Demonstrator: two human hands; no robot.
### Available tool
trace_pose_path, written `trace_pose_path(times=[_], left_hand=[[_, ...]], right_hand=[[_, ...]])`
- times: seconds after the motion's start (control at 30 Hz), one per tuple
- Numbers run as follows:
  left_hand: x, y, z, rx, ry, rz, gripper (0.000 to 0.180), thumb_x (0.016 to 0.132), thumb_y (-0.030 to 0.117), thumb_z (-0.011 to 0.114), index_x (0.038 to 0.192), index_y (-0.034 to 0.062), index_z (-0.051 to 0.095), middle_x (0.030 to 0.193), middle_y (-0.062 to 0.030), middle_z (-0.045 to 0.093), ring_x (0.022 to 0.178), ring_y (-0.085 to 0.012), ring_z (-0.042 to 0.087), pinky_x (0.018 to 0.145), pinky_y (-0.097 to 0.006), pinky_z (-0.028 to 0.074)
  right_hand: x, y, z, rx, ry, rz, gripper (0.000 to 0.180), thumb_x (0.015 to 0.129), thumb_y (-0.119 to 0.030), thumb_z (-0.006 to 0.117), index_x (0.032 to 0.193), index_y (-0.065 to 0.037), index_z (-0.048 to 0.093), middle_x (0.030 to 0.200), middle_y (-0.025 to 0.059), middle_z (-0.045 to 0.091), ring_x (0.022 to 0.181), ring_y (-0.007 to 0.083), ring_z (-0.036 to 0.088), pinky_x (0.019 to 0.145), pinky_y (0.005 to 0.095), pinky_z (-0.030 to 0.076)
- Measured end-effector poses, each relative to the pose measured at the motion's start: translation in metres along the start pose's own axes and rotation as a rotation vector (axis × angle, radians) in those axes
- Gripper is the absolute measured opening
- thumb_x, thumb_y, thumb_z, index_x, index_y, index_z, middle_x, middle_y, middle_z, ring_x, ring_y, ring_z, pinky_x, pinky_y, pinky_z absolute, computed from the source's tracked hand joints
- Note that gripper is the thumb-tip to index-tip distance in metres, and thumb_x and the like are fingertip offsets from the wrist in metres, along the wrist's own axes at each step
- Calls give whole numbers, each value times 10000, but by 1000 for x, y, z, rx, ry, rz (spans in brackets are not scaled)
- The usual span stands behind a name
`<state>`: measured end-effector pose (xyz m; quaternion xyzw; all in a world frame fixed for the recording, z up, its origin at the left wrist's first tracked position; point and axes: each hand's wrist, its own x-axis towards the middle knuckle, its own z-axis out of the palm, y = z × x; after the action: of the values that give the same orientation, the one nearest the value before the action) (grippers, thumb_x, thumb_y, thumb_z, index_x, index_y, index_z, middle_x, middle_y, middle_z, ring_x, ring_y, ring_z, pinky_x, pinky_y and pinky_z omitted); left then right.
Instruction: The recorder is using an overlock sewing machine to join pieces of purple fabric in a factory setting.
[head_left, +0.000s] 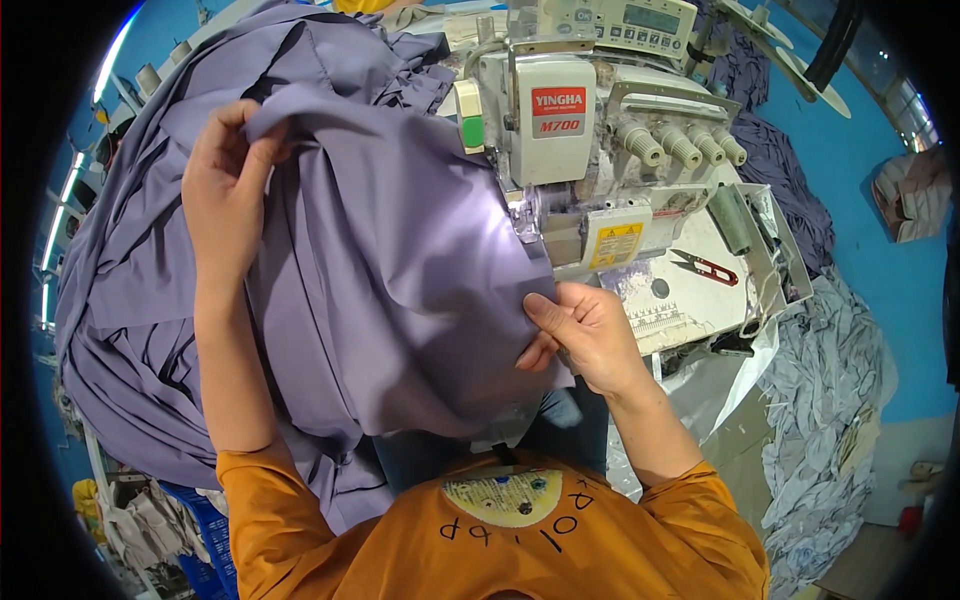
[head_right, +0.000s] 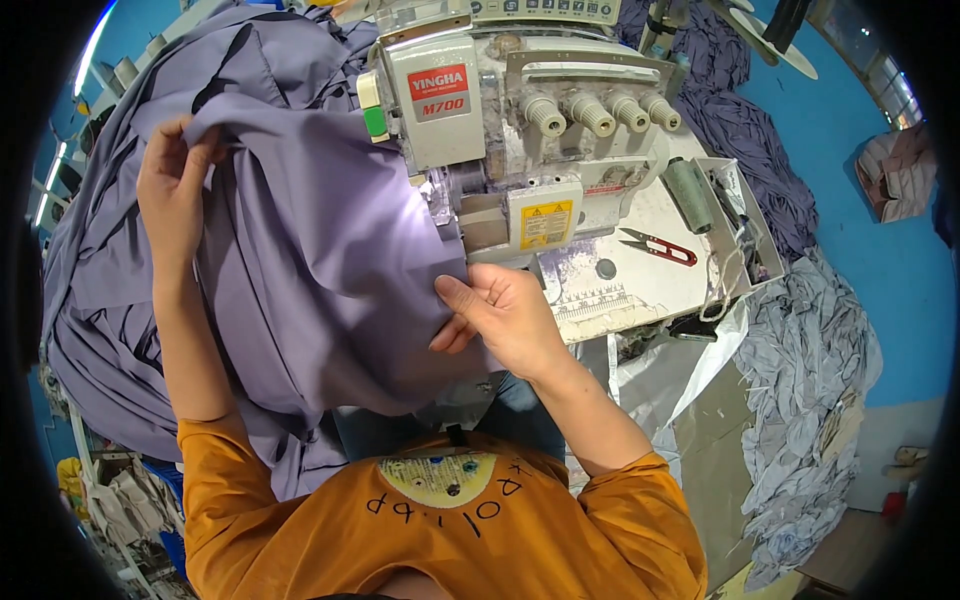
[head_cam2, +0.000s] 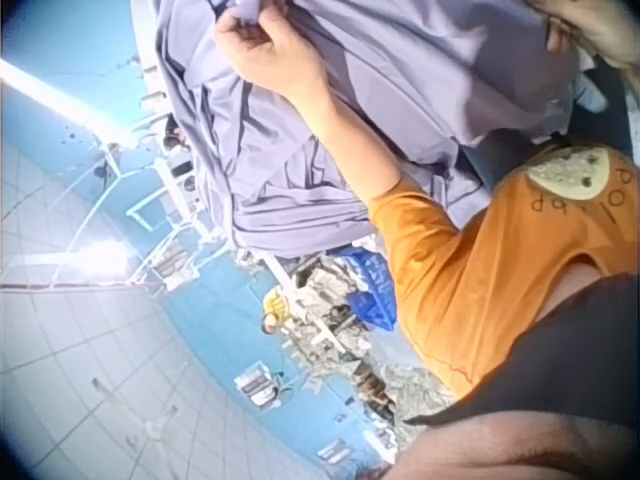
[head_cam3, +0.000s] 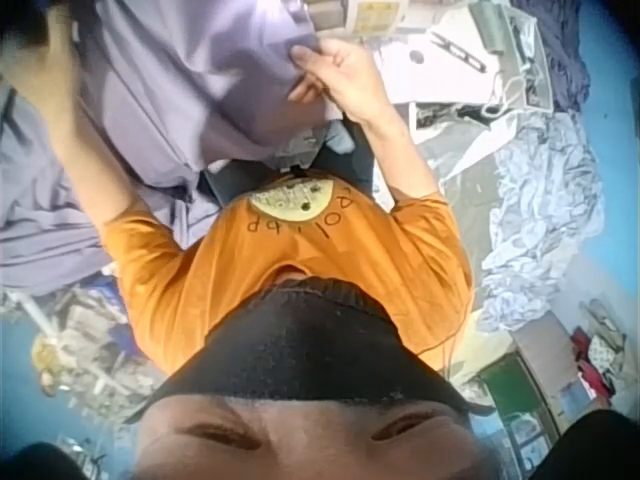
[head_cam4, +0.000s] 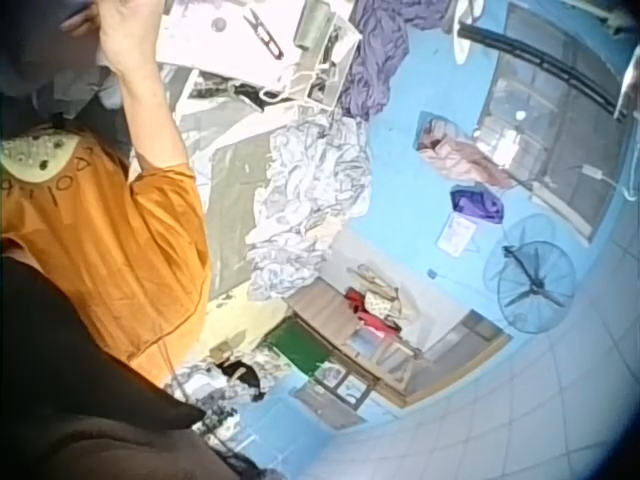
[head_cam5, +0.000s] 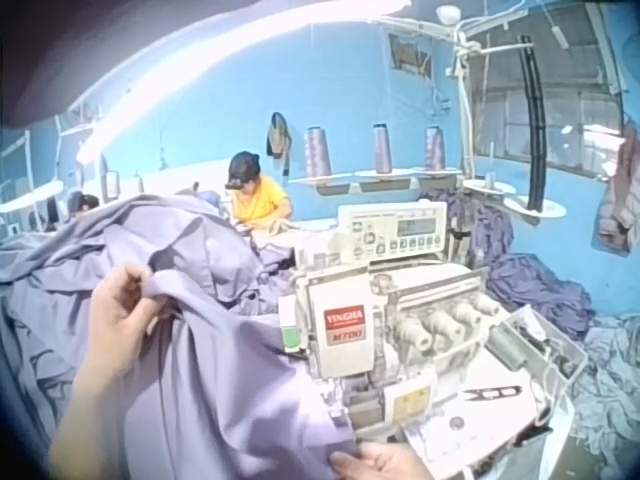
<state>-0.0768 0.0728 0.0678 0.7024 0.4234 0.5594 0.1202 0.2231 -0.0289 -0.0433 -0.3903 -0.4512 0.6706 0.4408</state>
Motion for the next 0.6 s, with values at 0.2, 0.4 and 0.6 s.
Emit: trace_pose_path(times=[0.2,0.4,0.6], left_hand=[[53,-14,0,106,-42,138,173,924,107,592,1047,-14,583,902,-30,640,815,-87,642,770,-207,488],[94,-42,-8,348,-68,74,288,903,173,627,1146,23,589,1035,-93,658,901,-141,658,805,-252,502],[-25,46,65,391,-348,620,416,748,160,708,1144,65,622,1228,-123,585,1185,-323,517,1003,-413,384]], right_hand=[[1,0,2,49,48,1,273,947,-232,595,922,39,610,710,85,643,563,173,663,478,240,522],[1,-4,7,72,27,23,276,946,-241,598,928,34,614,714,83,645,560,173,662,475,239,520],[-2,0,-6,64,35,47,318,957,-294,576,948,21,616,755,80,650,601,172,670,522,242,526]])
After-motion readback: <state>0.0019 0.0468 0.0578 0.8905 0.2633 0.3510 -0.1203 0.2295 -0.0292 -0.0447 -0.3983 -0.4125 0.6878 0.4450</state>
